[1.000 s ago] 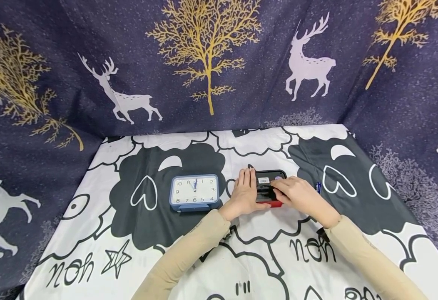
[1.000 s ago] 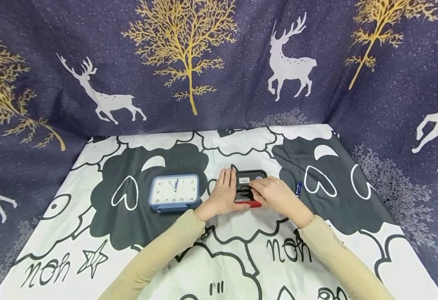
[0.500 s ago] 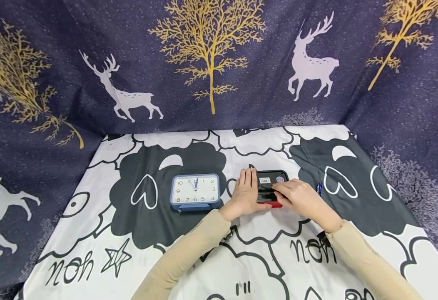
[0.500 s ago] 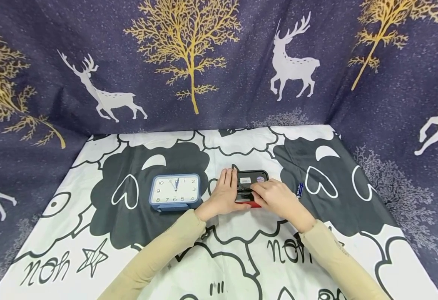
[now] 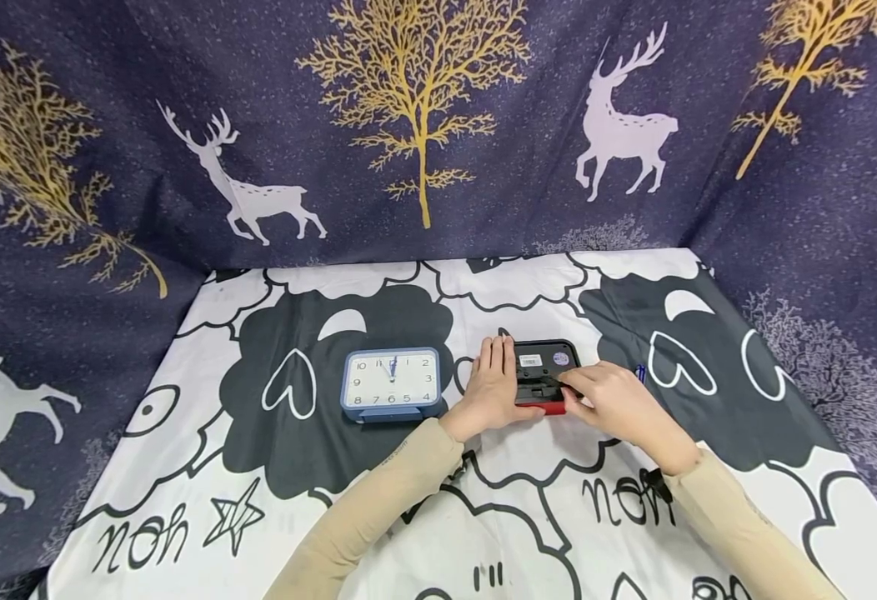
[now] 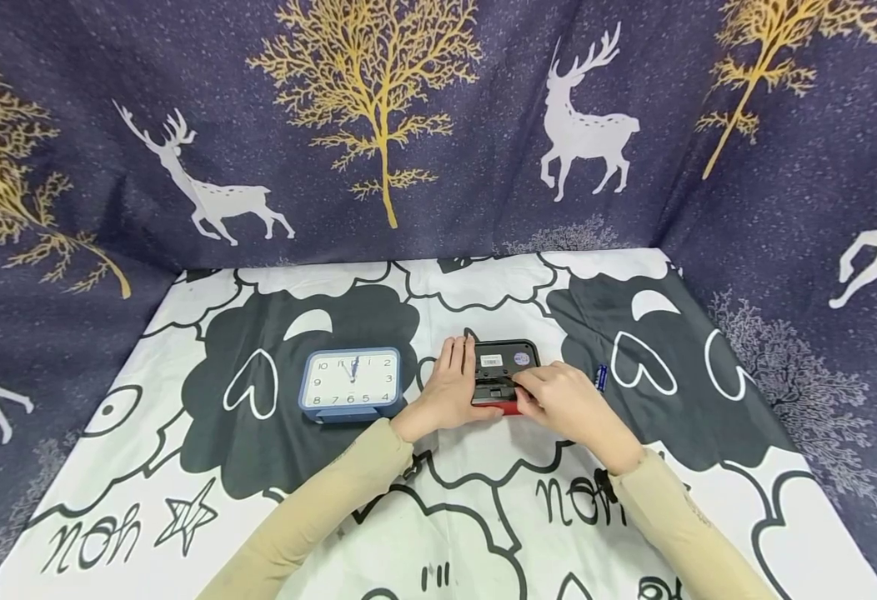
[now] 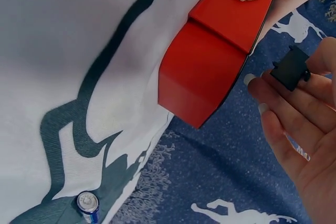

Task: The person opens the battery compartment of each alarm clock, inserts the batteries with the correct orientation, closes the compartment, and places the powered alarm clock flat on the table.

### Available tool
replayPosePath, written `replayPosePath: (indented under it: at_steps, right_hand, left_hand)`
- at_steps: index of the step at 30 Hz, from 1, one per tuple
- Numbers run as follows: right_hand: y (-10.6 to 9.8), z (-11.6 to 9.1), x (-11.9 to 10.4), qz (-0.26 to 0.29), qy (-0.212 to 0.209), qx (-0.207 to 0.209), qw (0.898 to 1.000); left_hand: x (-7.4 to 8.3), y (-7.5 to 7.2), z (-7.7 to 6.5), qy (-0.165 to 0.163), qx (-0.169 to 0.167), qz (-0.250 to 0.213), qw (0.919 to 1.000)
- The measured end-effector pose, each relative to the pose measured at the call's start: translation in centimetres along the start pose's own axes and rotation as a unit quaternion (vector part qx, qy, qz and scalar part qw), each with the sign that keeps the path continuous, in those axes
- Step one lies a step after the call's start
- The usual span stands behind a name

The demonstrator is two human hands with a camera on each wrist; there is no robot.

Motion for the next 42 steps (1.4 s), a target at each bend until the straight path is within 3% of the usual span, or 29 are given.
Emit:
replayPosePath:
  at_steps: [21, 37, 42]
  right_hand:
    - [-0.8, -0.8, -0.3, 0.002, 0.028, -0.012, 1.0]
    - [-2.5, -1.5, -0.4, 0.051, 0.098, -0.079, 0.991]
    - [-2.9, -1.8, -0.4, 0.092, 0.129, -0.116, 0.981]
  left_hand:
    - [-0.1, 0.3, 0.0, 0.0, 0.001, 0.007, 1.0]
    - [0.0, 0.0, 0.0, 0.001, 0.002, 0.009, 1.0]
    - [0.0, 0.1, 0.1, 0.0, 0.001, 0.012, 0.9999]
Point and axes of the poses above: each hand's wrist, its own z-axis towards the middle knuckle, its own y-axis out of the palm, x = y × z, the point moved 1 cm from there along z, towards the middle knuckle, and after that the axes turned 14 degrees about x, right-handed, at the moved point
